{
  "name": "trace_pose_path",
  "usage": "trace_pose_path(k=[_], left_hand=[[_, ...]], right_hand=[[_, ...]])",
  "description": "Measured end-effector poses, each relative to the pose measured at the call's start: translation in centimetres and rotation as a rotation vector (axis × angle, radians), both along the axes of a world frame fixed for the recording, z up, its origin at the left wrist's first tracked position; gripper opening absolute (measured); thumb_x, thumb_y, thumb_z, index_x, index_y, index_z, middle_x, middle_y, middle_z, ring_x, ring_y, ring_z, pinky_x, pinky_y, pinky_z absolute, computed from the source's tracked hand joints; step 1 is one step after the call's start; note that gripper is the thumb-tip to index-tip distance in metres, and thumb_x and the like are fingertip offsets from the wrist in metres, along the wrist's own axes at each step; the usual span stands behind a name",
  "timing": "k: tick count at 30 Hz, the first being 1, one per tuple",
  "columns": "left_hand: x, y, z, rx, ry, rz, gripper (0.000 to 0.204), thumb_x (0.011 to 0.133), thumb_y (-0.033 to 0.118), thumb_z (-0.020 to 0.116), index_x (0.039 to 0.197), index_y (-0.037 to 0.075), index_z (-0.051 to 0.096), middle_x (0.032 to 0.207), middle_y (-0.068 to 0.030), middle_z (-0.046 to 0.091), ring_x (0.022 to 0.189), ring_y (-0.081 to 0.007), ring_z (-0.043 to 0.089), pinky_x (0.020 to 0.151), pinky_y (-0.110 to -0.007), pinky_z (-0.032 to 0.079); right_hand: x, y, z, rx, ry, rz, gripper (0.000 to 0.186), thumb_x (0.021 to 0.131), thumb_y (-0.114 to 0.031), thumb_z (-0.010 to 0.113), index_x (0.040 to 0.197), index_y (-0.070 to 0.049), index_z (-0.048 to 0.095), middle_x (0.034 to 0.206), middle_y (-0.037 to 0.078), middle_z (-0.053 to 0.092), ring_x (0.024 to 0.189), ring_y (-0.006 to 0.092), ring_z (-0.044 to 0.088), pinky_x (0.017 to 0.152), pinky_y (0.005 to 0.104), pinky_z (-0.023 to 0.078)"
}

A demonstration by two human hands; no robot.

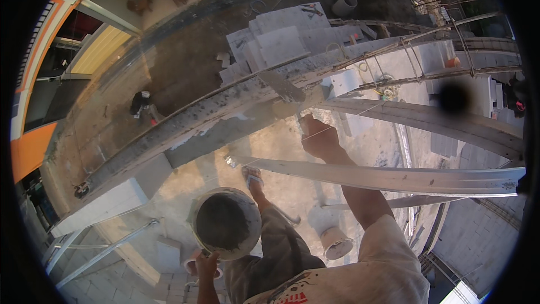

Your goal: The person applies mortar to a metal frame on a rooftop, places white foam panels onto the frame, and secures them with a hammer. The person repeats this process for multiple panels, occasionally measuring and adjusting the placement.

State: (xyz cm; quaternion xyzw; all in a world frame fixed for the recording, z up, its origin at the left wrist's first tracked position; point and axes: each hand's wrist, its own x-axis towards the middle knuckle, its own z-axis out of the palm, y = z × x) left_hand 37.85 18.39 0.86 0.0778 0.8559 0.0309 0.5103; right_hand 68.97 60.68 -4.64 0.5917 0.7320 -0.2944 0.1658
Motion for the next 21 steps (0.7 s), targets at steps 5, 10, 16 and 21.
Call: trace_pose_path(k=[5,10,16,21], left_hand=[[-0.1,1.5,1.4,-0.187,0.074,-0.166,0.053,0.067,0.034,0.074,0.099,-0.008,0.069,0.09,-0.0207,0.071,0.086,-0.0336,0.069,0.081,-0.042,0.051],[0.2,0.6,0.7,-0.091,0.028,-0.069,0.054,0.067,0.038,0.073,0.097,-0.007,0.069,0.086,-0.0221,0.07,0.087,-0.0349,0.068,0.08,-0.043,0.05],[-0.1,0.3,-0.3,-0.137,0.081,-0.277,0.049,0.072,0.037,0.069,0.096,-0.005,0.068,0.083,-0.0218,0.07,0.081,-0.0352,0.069,0.075,-0.044,0.051],[0.4,2.0,-0.3,-0.135,-0.024,-0.105,0.047,0.072,0.034,0.07,0.097,-0.006,0.068,0.085,-0.0197,0.07,0.083,-0.0331,0.068,0.076,-0.044,0.05]], right_hand=[[4.4,-3.3,0.2,-0.03,0.422,-0.198,0.03,0.08,-0.015,0.063,0.105,0.0,0.056,0.094,0.018,0.06,0.081,0.0334,0.064,0.07,0.0417,0.052],[6.7,-4.6,-2.8,0.038,0.324,0.182,0.029,0.083,-0.021,0.061,0.104,-0.001,0.057,0.092,0.019,0.059,0.082,0.0339,0.063,0.069,0.0415,0.051],[1.7,-5.5,-4.8,-0.196,0.227,0.213,0.045,0.095,-0.045,0.051,0.099,-0.001,0.058,0.077,0.019,0.063,0.078,0.0347,0.065,0.069,0.0445,0.05],[0.2,-2.9,-4.4,-0.005,0.32,0.398,0.047,0.096,-0.049,0.048,0.097,-0.003,0.056,0.077,0.017,0.066,0.08,0.0344,0.067,0.07,0.0453,0.051]])
